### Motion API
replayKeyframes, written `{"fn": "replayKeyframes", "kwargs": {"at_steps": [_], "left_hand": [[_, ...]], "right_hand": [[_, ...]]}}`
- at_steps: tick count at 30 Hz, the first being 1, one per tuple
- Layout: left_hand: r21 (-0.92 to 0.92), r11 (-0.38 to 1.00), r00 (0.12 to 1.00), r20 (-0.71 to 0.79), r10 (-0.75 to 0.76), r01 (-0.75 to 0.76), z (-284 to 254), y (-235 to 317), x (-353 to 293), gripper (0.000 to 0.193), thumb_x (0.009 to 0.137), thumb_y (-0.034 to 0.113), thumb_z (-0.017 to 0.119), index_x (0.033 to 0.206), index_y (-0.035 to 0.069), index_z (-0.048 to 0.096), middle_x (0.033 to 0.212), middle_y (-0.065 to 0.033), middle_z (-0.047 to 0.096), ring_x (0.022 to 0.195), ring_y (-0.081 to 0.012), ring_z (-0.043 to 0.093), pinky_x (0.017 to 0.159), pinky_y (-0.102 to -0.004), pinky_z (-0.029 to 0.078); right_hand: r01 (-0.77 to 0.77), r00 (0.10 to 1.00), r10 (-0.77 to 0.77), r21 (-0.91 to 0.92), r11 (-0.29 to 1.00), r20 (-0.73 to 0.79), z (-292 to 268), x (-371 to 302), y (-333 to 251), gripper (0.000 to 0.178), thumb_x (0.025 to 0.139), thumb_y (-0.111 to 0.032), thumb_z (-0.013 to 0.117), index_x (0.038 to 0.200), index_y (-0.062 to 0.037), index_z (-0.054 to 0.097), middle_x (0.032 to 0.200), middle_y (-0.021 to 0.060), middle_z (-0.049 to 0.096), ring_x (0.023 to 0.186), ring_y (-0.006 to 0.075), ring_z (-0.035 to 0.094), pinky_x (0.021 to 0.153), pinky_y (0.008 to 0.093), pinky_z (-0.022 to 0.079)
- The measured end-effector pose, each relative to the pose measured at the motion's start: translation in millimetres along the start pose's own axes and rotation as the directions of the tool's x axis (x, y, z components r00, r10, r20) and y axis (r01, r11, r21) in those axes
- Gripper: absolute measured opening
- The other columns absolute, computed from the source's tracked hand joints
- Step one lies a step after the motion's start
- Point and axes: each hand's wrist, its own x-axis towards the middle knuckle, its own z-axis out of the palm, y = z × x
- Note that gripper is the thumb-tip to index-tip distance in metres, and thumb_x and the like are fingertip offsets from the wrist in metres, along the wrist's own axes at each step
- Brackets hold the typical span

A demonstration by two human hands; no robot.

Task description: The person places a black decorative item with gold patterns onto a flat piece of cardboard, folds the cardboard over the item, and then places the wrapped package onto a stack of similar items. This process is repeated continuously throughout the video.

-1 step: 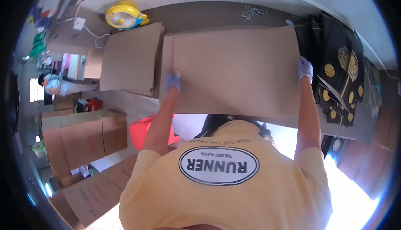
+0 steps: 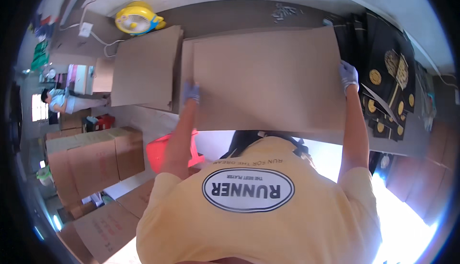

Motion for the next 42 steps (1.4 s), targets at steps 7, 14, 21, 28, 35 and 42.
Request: {"fn": "replayKeyframes", "kwargs": {"at_steps": [7, 14, 21, 28, 35, 42], "left_hand": [[-0.483, 0.866, 0.884, 0.340, 0.321, -0.128, -94.4, 42.6, 14.6, 0.025, 0.085, 0.028, 0.060, 0.093, 0.005, 0.066, 0.082, -0.0127, 0.066, 0.080, -0.0251, 0.064, 0.073, -0.0391, 0.049], [-0.349, 0.910, 0.970, 0.012, 0.242, -0.222, -12.9, 194.0, -55.0, 0.063, 0.090, 0.039, 0.050, 0.145, 0.013, 0.035, 0.151, -0.0180, 0.028, 0.140, -0.0339, 0.025, 0.111, -0.0539, 0.019], [0.412, 0.782, 0.883, 0.243, 0.401, -0.468, 19.8, 220.1, -87.3, 0.061, 0.092, 0.050, 0.040, 0.147, 0.023, 0.032, 0.154, -0.0113, 0.026, 0.140, -0.0356, 0.024, 0.105, -0.0583, 0.025], [0.260, 0.889, 0.921, -0.003, 0.390, -0.376, 15.4, 214.1, -81.7, 0.054, 0.088, 0.045, 0.052, 0.139, 0.028, 0.046, 0.151, -0.0213, 0.028, 0.136, -0.0450, 0.027, 0.102, -0.0608, 0.026], [0.301, 0.849, 0.869, -0.109, 0.482, -0.433, 44.8, 201.6, -81.2, 0.051, 0.092, 0.039, 0.049, 0.141, 0.030, 0.044, 0.152, -0.0224, 0.025, 0.134, -0.0475, 0.030, 0.103, -0.0598, 0.026], [0.327, 0.843, 0.877, -0.076, 0.474, -0.427, 48.8, 200.3, -82.8, 0.049, 0.093, 0.036, 0.047, 0.141, 0.032, 0.043, 0.153, -0.0201, 0.025, 0.137, -0.0474, 0.025, 0.106, -0.0604, 0.022]], "right_hand": [[0.112, 0.930, -0.297, 0.605, 0.788, 0.215, -10.4, -33.8, -76.9, 0.042, 0.091, -0.011, 0.059, 0.129, 0.0027, 0.051, 0.107, 0.0018, 0.061, 0.088, 0.0080, 0.056, 0.078, 0.0210, 0.047], [0.499, 0.867, -0.496, -0.117, 0.859, 0.059, 92.8, -83.8, -165.4, 0.060, 0.089, -0.037, 0.054, 0.145, -0.0269, 0.036, 0.151, 0.0152, 0.030, 0.136, 0.0397, 0.032, 0.109, 0.0552, 0.026], [0.496, 0.868, -0.425, -0.482, 0.722, 0.257, 136.0, -95.3, -205.5, 0.051, 0.091, -0.041, 0.050, 0.140, -0.0351, 0.043, 0.151, 0.0112, 0.032, 0.136, 0.0367, 0.031, 0.105, 0.0595, 0.027], [0.296, 0.955, -0.259, -0.491, 0.819, 0.143, 137.4, -81.4, -199.1, 0.066, 0.085, -0.063, 0.050, 0.144, -0.0362, 0.036, 0.153, 0.0171, 0.024, 0.140, 0.0413, 0.023, 0.105, 0.0644, 0.023], [0.257, 0.957, -0.275, -0.689, 0.678, 0.086, 202.3, -93.2, -187.0, 0.060, 0.091, -0.059, 0.042, 0.145, -0.0347, 0.034, 0.156, 0.0155, 0.019, 0.142, 0.0454, 0.013, 0.103, 0.0734, 0.014], [0.284, 0.942, -0.329, -0.685, 0.671, 0.068, 223.4, -97.4, -167.8, 0.059, 0.091, -0.057, 0.043, 0.144, -0.0337, 0.036, 0.154, 0.0164, 0.022, 0.142, 0.0451, 0.010, 0.101, 0.0761, 0.007]]}}
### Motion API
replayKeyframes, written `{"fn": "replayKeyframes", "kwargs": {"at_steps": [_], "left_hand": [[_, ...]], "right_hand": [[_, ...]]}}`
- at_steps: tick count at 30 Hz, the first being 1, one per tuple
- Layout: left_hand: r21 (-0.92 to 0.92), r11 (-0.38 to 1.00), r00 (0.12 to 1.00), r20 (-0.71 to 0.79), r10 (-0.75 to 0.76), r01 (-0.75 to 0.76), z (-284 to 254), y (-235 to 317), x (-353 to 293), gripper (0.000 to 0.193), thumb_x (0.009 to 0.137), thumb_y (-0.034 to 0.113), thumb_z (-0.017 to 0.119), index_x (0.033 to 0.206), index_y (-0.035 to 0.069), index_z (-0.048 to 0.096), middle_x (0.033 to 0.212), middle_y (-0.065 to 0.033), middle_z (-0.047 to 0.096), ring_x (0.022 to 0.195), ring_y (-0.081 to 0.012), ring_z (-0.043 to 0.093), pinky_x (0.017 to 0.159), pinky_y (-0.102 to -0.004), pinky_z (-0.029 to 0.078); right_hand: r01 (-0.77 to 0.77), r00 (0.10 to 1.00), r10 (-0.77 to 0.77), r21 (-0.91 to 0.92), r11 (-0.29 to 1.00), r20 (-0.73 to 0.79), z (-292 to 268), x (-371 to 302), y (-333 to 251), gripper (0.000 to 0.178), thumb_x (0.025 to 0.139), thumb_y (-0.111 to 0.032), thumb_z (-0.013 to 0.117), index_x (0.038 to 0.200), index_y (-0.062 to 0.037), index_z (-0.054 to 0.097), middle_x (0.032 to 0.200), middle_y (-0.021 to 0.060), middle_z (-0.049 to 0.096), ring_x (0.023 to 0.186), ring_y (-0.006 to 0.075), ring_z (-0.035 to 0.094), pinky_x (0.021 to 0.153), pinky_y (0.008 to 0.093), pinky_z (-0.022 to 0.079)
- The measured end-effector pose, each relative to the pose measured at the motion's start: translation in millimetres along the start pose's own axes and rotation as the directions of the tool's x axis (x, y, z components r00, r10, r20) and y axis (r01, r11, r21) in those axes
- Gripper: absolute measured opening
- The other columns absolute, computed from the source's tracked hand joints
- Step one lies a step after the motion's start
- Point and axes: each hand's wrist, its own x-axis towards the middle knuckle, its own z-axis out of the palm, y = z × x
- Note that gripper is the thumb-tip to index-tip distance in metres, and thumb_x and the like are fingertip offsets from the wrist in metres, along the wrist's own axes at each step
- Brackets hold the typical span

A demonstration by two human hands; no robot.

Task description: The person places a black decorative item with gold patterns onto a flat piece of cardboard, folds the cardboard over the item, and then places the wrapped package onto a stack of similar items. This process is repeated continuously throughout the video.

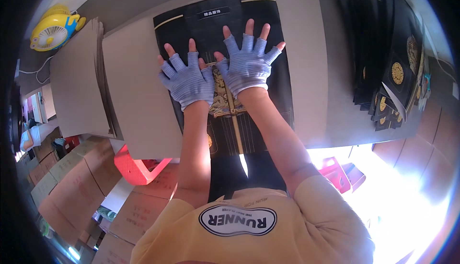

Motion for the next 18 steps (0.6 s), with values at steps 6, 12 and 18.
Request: {"fn": "replayKeyframes", "kwargs": {"at_steps": [6, 12, 18], "left_hand": [[-0.038, 0.999, 1.000, 0.000, -0.001, 0.001, -2.2, 1.3, -1.8, 0.050, 0.092, 0.036, 0.046, 0.142, 0.030, 0.043, 0.153, -0.0193, 0.025, 0.139, -0.0453, 0.022, 0.107, -0.0623, 0.019], [-0.274, 0.935, 0.962, 0.086, 0.258, -0.227, -12.7, 23.2, -84.4, 0.062, 0.088, 0.042, 0.047, 0.142, 0.012, 0.040, 0.150, -0.0214, 0.029, 0.138, -0.0390, 0.028, 0.108, -0.0614, 0.021], [-0.285, 0.915, 0.949, 0.047, 0.310, -0.285, -20.8, 21.8, -102.3, 0.056, 0.090, 0.036, 0.047, 0.140, 0.011, 0.040, 0.150, -0.0218, 0.030, 0.137, -0.0403, 0.031, 0.107, -0.0610, 0.023]], "right_hand": [[-0.002, 1.000, 0.002, 0.017, 1.000, -0.001, -6.8, 2.3, -5.5, 0.058, 0.090, -0.054, 0.045, 0.144, -0.0329, 0.036, 0.152, 0.0195, 0.025, 0.141, 0.0470, 0.013, 0.100, 0.0773, 0.008], [0.209, 0.978, -0.208, 0.043, 0.977, -0.033, -14.9, 24.3, 23.2, 0.049, 0.088, -0.048, 0.051, 0.131, -0.0272, 0.051, 0.130, 0.0164, 0.049, 0.123, 0.0369, 0.043, 0.099, 0.0611, 0.030], [0.322, 0.945, -0.322, 0.015, 0.947, 0.054, -6.1, 184.7, 84.9, 0.046, 0.090, -0.035, 0.047, 0.131, -0.0144, 0.048, 0.137, 0.0180, 0.047, 0.126, 0.0331, 0.044, 0.103, 0.0413, 0.036]]}}
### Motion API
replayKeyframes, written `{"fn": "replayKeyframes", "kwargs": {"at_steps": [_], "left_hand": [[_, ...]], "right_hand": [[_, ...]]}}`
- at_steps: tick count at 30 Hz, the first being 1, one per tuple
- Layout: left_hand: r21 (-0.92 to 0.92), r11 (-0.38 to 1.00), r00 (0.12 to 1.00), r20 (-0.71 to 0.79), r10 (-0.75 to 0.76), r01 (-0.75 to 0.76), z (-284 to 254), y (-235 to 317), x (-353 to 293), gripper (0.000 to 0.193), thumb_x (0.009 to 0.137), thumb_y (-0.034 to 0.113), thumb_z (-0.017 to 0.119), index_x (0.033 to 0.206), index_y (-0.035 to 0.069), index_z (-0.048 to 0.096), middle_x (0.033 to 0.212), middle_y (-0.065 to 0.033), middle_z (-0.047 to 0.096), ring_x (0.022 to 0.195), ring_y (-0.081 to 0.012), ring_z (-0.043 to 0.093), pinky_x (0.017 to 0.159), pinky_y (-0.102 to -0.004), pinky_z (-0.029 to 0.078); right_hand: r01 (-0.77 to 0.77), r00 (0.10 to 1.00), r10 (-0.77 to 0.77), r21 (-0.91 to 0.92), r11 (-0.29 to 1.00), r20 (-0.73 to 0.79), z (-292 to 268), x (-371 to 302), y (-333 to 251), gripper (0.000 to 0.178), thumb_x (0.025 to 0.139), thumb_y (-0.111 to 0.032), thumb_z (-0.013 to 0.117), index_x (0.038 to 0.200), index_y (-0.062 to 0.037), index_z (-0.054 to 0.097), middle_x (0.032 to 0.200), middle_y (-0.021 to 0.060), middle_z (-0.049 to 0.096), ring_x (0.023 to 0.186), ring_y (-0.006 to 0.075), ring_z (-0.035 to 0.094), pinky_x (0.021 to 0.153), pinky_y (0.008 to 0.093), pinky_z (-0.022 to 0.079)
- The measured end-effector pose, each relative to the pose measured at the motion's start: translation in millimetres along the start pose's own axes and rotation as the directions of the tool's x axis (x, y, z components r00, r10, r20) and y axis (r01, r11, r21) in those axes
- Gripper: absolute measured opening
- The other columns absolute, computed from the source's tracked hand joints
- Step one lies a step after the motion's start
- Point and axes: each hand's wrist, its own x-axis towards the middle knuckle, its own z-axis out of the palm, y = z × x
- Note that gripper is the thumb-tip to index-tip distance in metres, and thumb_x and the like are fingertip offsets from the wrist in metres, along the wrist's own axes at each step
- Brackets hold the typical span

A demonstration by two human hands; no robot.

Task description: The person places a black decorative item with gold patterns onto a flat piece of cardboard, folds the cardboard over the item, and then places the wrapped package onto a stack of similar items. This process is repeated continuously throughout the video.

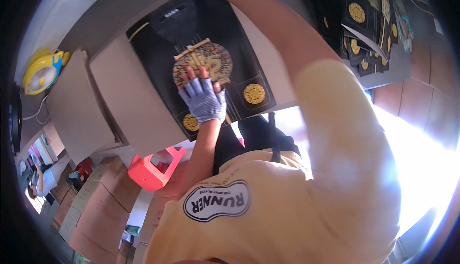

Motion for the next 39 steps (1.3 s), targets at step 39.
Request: {"fn": "replayKeyframes", "kwargs": {"at_steps": [39], "left_hand": [[-0.265, 0.964, 0.987, -0.156, -0.037, -0.006, 37.5, 31.9, -55.9, 0.072, 0.089, 0.045, 0.047, 0.146, 0.005, 0.029, 0.152, -0.0282, 0.019, 0.141, -0.0448, 0.017, 0.109, -0.0620, 0.019]], "right_hand": [[0.449, 0.054, -0.987, 0.879, 0.162, 0.154, 7.7, -254.3, -331.0, 0.050, 0.090, -0.037, 0.055, 0.133, -0.0134, 0.049, 0.127, 0.0114, 0.057, 0.110, 0.0278, 0.059, 0.094, 0.0429, 0.047]]}}
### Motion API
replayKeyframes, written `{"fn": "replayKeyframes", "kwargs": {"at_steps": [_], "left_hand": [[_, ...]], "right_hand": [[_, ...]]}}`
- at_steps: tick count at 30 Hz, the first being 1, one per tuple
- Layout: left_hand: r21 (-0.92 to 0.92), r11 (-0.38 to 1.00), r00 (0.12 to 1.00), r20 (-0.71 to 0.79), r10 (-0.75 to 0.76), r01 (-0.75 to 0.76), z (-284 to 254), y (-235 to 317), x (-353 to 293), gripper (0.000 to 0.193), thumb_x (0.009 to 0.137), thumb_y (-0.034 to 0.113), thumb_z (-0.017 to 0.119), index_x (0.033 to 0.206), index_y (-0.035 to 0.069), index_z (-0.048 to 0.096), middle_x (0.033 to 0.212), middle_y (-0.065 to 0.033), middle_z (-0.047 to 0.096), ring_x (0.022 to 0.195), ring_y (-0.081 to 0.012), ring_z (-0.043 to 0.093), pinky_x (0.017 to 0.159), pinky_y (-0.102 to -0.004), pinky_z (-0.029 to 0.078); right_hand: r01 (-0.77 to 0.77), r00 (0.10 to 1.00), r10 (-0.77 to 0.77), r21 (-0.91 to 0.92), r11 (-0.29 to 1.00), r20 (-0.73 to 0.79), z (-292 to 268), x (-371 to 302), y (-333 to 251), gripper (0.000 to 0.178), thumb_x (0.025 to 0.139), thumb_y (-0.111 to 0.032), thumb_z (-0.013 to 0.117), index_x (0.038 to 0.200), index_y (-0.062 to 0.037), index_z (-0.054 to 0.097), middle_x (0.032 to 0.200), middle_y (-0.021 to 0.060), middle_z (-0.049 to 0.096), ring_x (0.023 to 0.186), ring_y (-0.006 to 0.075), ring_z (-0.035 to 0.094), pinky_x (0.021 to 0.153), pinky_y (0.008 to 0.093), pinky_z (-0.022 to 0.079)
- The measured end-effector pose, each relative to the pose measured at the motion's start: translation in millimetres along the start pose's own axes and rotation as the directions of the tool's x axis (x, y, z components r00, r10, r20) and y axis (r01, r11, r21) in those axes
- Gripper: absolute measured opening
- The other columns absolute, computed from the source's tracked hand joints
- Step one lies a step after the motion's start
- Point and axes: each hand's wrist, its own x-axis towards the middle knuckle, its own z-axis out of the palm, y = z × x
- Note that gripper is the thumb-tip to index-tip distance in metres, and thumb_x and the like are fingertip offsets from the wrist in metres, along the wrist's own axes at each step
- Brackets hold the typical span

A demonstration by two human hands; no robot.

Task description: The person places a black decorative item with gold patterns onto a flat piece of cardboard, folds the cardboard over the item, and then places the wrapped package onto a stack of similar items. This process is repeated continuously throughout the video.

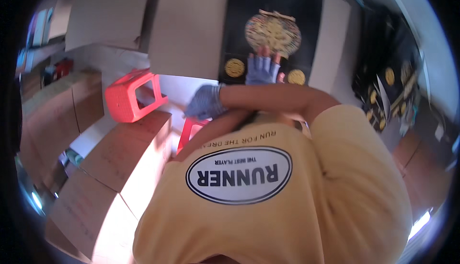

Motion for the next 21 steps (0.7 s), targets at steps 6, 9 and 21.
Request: {"fn": "replayKeyframes", "kwargs": {"at_steps": [6, 9, 21], "left_hand": [[0.073, 0.996, 0.994, 0.096, -0.050, 0.043, -35.8, 7.2, 7.5, 0.065, 0.087, 0.041, 0.054, 0.139, 0.007, 0.038, 0.146, -0.0271, 0.030, 0.138, -0.0450, 0.023, 0.108, -0.0614, 0.021], [0.104, 0.994, 0.980, 0.192, -0.041, 0.021, -45.9, 12.4, 16.2, 0.061, 0.084, 0.035, 0.060, 0.134, 0.006, 0.042, 0.136, -0.0268, 0.039, 0.133, -0.0438, 0.031, 0.106, -0.0595, 0.025], [-0.271, 0.810, 0.807, 0.156, 0.570, -0.520, -74.9, 51.4, 42.4, 0.071, 0.087, 0.029, 0.056, 0.146, 0.004, 0.027, 0.148, -0.0344, 0.019, 0.137, -0.0503, 0.024, 0.108, -0.0593, 0.024]], "right_hand": [[-0.736, -0.513, 0.483, 0.653, 0.178, -0.710, 23.2, -215.3, 22.6, 0.041, 0.085, -0.025, 0.053, 0.123, -0.0078, 0.050, 0.109, 0.0186, 0.056, 0.102, 0.0381, 0.057, 0.086, 0.0479, 0.048], [-0.573, -0.630, 0.551, 0.806, 0.147, -0.548, 70.4, -239.3, 12.7, 0.032, 0.082, -0.022, 0.055, 0.109, -0.0049, 0.050, 0.104, 0.0251, 0.060, 0.092, 0.0468, 0.059, 0.081, 0.0533, 0.048], [-0.672, -0.727, 0.007, 0.712, 0.203, -0.687, 82.2, -527.0, -125.8, 0.022, 0.086, -0.009, 0.060, 0.107, -0.0017, 0.061, 0.090, 0.0108, 0.066, 0.076, 0.0262, 0.065, 0.065, 0.0370, 0.051]]}}
